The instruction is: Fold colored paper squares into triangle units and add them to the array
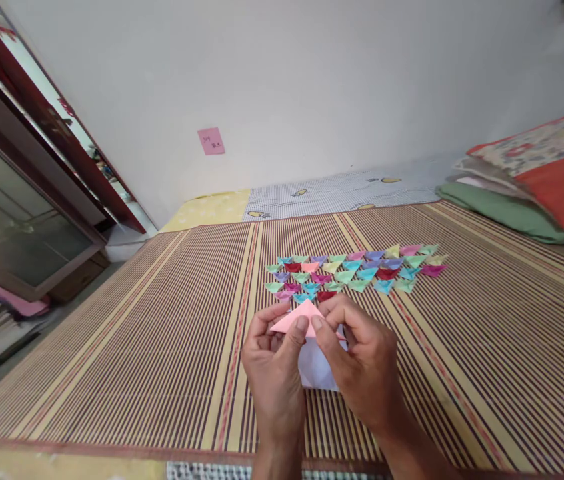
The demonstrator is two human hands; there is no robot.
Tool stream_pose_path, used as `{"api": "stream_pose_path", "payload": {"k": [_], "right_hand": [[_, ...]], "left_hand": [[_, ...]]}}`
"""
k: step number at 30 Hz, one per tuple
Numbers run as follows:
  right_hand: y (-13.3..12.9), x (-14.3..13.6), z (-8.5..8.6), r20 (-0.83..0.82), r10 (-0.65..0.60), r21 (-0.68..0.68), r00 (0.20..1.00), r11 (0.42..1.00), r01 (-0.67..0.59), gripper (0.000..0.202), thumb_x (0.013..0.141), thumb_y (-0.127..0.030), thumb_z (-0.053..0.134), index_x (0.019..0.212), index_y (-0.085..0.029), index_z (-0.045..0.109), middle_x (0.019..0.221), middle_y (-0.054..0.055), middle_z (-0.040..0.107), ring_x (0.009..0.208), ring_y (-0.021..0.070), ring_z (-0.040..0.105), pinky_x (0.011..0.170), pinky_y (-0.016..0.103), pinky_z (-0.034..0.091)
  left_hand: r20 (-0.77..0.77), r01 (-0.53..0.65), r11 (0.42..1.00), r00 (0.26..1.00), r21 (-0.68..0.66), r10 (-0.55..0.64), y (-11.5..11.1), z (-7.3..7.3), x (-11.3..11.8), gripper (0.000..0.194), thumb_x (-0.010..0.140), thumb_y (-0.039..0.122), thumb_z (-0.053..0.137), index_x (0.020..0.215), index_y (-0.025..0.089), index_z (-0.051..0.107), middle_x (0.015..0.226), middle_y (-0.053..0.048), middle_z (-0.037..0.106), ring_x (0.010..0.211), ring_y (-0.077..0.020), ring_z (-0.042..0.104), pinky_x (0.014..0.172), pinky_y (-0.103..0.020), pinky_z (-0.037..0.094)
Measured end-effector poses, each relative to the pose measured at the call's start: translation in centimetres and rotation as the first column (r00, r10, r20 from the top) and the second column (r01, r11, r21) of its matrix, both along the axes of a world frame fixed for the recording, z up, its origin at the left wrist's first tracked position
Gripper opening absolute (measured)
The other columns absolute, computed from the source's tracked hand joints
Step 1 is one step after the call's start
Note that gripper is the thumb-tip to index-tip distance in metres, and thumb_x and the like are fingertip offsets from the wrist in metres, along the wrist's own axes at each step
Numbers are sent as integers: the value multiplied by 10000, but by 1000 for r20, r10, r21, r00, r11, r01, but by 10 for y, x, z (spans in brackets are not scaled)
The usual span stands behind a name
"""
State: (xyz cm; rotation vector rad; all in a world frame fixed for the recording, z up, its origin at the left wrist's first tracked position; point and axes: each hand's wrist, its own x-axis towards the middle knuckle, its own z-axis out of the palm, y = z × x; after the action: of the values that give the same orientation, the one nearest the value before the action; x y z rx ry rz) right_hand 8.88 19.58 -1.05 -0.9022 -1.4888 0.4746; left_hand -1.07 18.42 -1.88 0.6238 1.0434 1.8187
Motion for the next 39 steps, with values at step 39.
{"api": "stream_pose_path", "payload": {"k": [39], "right_hand": [[5, 11, 3, 17, 213, -61, 977, 976, -211, 193, 965, -202, 584, 773, -211, 567, 792, -8, 611, 721, 144, 596, 653, 286, 468]], "left_hand": [[-107, 82, 993, 992, 87, -73, -1, 1, -12, 195, 776, 316, 857, 735, 167, 739, 759, -17, 699, 715, -132, 649, 690, -230, 527]]}}
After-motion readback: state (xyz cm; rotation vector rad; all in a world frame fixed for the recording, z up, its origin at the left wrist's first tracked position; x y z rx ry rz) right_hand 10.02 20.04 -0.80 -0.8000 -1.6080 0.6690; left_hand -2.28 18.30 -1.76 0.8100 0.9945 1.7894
